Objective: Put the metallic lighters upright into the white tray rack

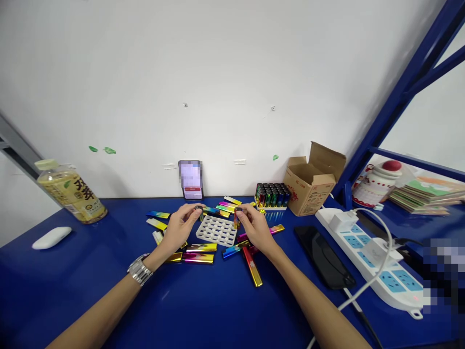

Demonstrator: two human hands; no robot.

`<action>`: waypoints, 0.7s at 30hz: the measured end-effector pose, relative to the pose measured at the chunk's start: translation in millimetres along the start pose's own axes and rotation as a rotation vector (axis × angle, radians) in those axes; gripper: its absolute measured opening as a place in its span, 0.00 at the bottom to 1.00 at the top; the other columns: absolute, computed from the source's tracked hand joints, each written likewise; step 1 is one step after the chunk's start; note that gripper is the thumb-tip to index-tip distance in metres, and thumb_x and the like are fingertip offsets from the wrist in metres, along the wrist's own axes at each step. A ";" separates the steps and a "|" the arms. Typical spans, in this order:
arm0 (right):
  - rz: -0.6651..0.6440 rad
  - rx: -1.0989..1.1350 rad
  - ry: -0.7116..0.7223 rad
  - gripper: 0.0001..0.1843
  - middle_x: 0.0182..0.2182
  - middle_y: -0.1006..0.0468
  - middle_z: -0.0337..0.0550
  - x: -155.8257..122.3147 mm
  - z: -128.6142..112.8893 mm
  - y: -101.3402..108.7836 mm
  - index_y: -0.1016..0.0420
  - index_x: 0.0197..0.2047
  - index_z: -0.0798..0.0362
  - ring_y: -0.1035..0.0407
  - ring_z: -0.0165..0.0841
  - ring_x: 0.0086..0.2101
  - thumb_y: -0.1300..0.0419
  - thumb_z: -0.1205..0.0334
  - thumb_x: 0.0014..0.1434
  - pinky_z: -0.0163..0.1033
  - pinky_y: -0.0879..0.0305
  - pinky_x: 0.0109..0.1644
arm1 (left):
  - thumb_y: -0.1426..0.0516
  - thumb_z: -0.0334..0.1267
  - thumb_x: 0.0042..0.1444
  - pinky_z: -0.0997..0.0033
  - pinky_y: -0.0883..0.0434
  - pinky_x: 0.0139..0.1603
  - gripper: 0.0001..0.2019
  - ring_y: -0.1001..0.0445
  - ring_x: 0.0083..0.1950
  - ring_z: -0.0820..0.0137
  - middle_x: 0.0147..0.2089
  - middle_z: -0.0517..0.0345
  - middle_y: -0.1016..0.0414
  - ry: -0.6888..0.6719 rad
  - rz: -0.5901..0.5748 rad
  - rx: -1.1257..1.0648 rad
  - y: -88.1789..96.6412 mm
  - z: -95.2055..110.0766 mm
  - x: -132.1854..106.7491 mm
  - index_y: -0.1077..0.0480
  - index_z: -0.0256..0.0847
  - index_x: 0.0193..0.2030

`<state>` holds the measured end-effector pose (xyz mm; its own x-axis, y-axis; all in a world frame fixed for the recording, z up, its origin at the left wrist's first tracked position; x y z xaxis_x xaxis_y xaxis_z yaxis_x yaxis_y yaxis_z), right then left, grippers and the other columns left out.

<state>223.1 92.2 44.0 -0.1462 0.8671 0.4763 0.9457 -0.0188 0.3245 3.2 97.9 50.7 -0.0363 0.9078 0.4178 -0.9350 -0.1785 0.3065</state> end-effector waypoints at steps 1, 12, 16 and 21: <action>-0.025 0.052 -0.035 0.16 0.25 0.30 0.39 -0.3 2.5 -2.6 0.31 0.39 0.53 0.34 0.31 0.25 0.48 0.49 0.62 0.36 0.36 0.30 | 0.43 0.46 0.54 0.70 0.36 0.40 0.12 0.32 0.36 0.66 0.33 0.57 0.26 0.017 -0.027 -0.020 -1.4 -1.9 0.6 0.23 0.43 0.39; -0.108 0.054 -0.077 0.16 0.27 0.22 0.42 -3.7 15.0 -16.0 0.31 0.45 0.54 0.25 0.36 0.30 0.47 0.51 0.62 0.42 0.29 0.39 | 0.47 0.42 0.56 0.66 0.37 0.48 0.10 0.29 0.42 0.60 0.40 0.53 0.23 -0.034 -0.162 0.068 -9.7 -4.1 8.1 0.26 0.44 0.38; -0.114 0.027 -0.077 0.15 0.27 0.22 0.42 -3.0 13.3 -15.6 0.30 0.45 0.53 0.25 0.36 0.31 0.48 0.51 0.63 0.42 0.30 0.39 | 0.48 0.41 0.58 0.66 0.37 0.46 0.10 0.30 0.42 0.61 0.39 0.53 0.23 -0.062 -0.209 0.096 -11.8 -3.2 9.6 0.27 0.44 0.38; -0.128 0.003 -0.029 0.15 0.30 0.22 0.43 4.4 3.4 -21.1 0.30 0.49 0.53 0.26 0.35 0.30 0.48 0.55 0.63 0.40 0.30 0.39 | 0.49 0.41 0.60 0.65 0.37 0.47 0.11 0.29 0.44 0.61 0.42 0.51 0.24 -0.045 -0.213 0.120 -16.6 -10.8 9.8 0.28 0.43 0.42</action>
<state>203.5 98.0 36.5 -0.2571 0.8765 0.4071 0.9206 0.0941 0.3790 14.6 113.8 40.5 0.1752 0.9124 0.3698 -0.8711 -0.0313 0.4900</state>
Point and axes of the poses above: each hand's wrist, its own x-axis towards the middle knuckle, its own y-axis out of the back of the hand, z = x × y, the point moved 6 cm from there along x, towards the middle knuckle
